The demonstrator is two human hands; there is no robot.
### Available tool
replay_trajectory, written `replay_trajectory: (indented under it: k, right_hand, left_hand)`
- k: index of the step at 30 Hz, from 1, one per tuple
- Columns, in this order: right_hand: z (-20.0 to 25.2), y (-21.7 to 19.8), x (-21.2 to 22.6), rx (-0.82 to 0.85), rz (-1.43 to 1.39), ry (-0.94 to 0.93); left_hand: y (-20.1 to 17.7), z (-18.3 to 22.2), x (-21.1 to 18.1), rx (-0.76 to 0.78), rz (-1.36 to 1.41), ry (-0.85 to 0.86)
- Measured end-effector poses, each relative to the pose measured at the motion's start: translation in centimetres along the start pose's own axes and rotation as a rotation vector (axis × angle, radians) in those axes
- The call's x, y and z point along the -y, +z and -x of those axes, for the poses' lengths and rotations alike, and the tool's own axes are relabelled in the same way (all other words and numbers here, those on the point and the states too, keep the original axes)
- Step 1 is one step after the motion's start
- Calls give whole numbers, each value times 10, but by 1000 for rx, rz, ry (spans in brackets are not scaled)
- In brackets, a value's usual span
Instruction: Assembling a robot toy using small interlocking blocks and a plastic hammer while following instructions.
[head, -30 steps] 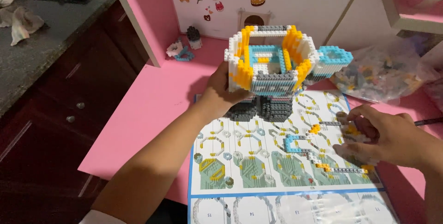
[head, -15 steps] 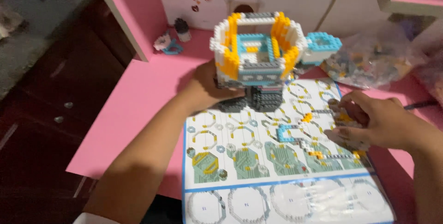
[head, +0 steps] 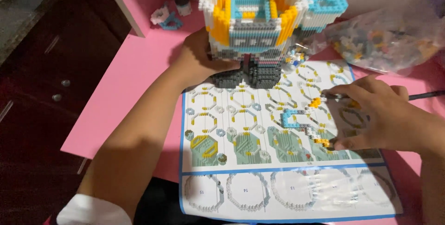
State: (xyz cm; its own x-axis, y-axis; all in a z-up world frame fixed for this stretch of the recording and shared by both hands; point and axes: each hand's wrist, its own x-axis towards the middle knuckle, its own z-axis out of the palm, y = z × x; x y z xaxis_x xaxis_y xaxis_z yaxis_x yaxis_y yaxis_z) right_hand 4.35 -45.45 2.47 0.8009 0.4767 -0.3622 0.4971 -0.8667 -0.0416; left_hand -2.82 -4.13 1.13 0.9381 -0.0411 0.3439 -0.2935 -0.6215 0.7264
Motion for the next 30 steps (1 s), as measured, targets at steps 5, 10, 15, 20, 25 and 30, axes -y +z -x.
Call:
replay_trajectory:
  k: [5, 10, 15, 20, 25, 30]
  right_hand:
    - [-5, 13, -14, -107, -12, -9]
    - [-16, 30, -28, -90, 143, -15]
    - [-18, 32, -29, -88, 226, 19]
    - [-15, 29, -30, -99, 138, -9]
    - [-18, 29, -33, -76, 140, -8]
    - [-14, 27, -32, -84, 115, -14]
  left_hand:
    - [-3, 1, 1, 18, 108, 18]
    - [-3, 3, 5, 7, 90, 38]
    - [0, 0, 11, -28, 336, 144]
    - [-28, 1, 16, -43, -36, 212]
    - [-50, 1, 17, -131, 239, 0]
    - [-48, -2, 29, -349, 459, -212]
